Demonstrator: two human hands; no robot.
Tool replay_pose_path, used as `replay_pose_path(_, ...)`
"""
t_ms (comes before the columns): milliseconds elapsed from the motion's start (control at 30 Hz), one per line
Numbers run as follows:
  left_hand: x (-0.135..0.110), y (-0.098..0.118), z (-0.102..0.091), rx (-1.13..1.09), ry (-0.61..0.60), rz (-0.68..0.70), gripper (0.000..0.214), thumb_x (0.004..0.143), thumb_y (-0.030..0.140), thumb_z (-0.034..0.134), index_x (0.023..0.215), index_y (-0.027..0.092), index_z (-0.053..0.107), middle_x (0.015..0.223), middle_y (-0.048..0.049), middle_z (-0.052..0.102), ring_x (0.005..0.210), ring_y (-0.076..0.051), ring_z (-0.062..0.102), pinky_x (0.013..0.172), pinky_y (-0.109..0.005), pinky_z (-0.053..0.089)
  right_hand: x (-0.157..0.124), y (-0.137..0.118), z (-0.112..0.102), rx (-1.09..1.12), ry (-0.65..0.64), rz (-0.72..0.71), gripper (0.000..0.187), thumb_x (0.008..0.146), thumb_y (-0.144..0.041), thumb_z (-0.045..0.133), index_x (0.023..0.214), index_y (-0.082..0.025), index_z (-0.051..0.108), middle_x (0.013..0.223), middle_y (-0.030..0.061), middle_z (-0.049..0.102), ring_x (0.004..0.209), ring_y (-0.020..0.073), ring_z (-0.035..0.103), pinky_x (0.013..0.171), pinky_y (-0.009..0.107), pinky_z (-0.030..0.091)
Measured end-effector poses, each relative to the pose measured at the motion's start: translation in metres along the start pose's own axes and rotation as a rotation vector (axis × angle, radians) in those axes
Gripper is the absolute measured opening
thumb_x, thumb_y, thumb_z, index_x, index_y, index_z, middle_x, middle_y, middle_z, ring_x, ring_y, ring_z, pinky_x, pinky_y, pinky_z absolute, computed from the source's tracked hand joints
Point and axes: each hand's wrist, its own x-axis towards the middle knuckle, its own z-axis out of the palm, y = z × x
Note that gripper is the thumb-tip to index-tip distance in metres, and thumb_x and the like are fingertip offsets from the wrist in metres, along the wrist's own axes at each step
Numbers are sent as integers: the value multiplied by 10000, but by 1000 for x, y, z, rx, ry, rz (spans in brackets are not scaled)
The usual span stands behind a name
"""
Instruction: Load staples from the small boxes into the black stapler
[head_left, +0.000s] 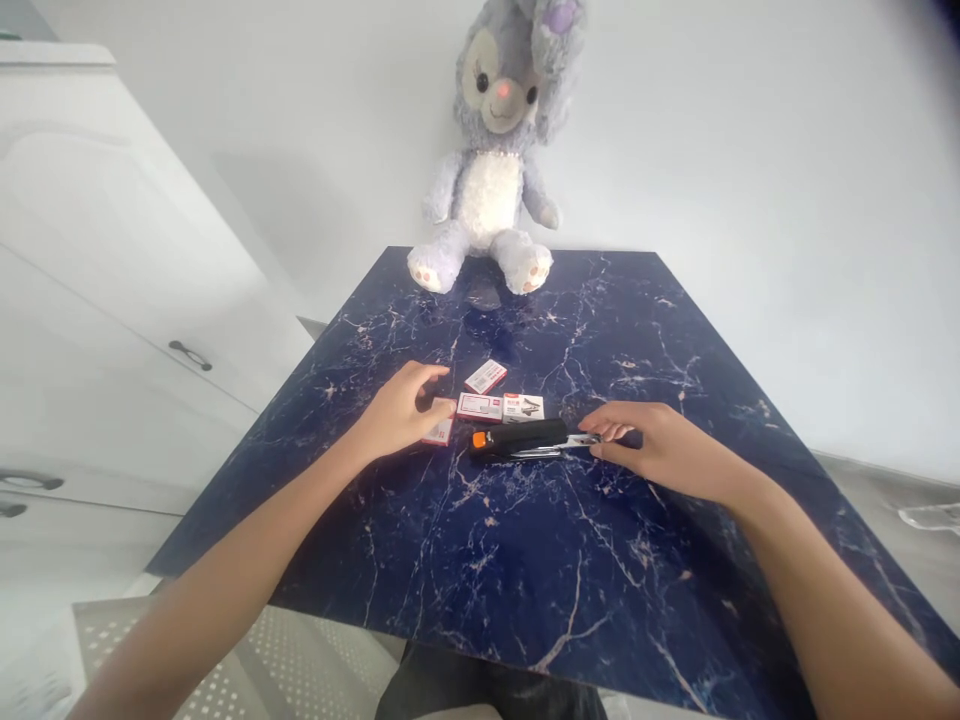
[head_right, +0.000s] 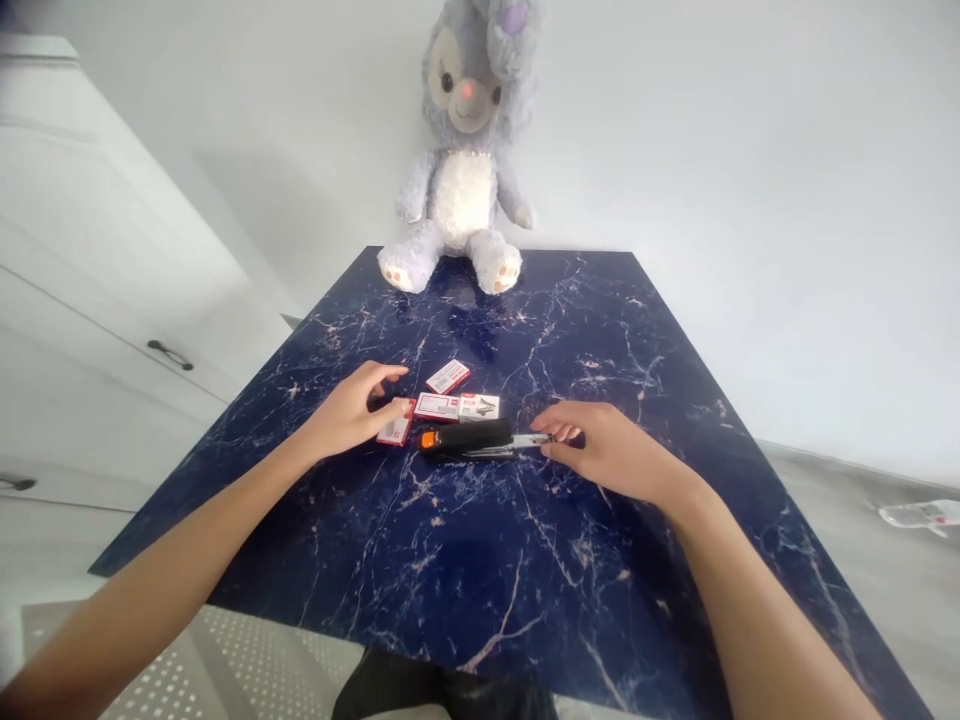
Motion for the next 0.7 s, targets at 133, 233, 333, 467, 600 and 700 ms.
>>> replay_pose_path(133,-5,9,-8,196,-163,-33,532,811,532,713,1256,244,665,1118,-101,663,888,-279,678,730,-384,523,1,0,4,-13,34,-25,244,917,-385,656,1130,-283,717,1054,36,764,903,225,724,767,375,610)
replay_pose_path(233,-5,11,-6,193,-173,-15,385,814,400,695,1167,246,687,1054,-78,664,840,-254,670,705,-370,519,1,-3,7,-20,93,-47,244,916,-366,652,1131,-269,712,1068,40,761,906,225,723,771,371,613)
replay_pose_path(333,-3,8,-2,109,-25,29,420,786,301,706,1199,251,649,1132,-79,657,905,-250,678,760,-380,542,1,-5,9,-42,214,-98,250,898,-260,627,1134,-255,710,1038,40,758,901,221,719,781,359,609)
replay_pose_path(467,0,2,6,-233,113,7,442,793,334,767,1185,254,577,1185,-75,686,964,-245,714,787,-379,592,2,-9,15,-78,458,-161,276,877,-142,560,1081,-243,716,939,37,734,856,213,708,722,331,585)
replay_pose_path(600,1,0,15,-535,193,-12,339,814,382,785,1021,232,562,1060,-60,729,932,-249,741,748,-376,618,4,-18,25,-95,661,-250,262,869,-107,562,1042,-241,707,907,33,717,823,209,697,737,346,578)
replay_pose_path(700,2,4,17,-699,295,14,322,821,378,786,988,237,549,1001,-28,726,893,-225,739,728,-358,622,4,-26,34,-91,794,-324,263,868,-103,588,1058,-248,699,926,38,720,836,216,699,762,370,586)
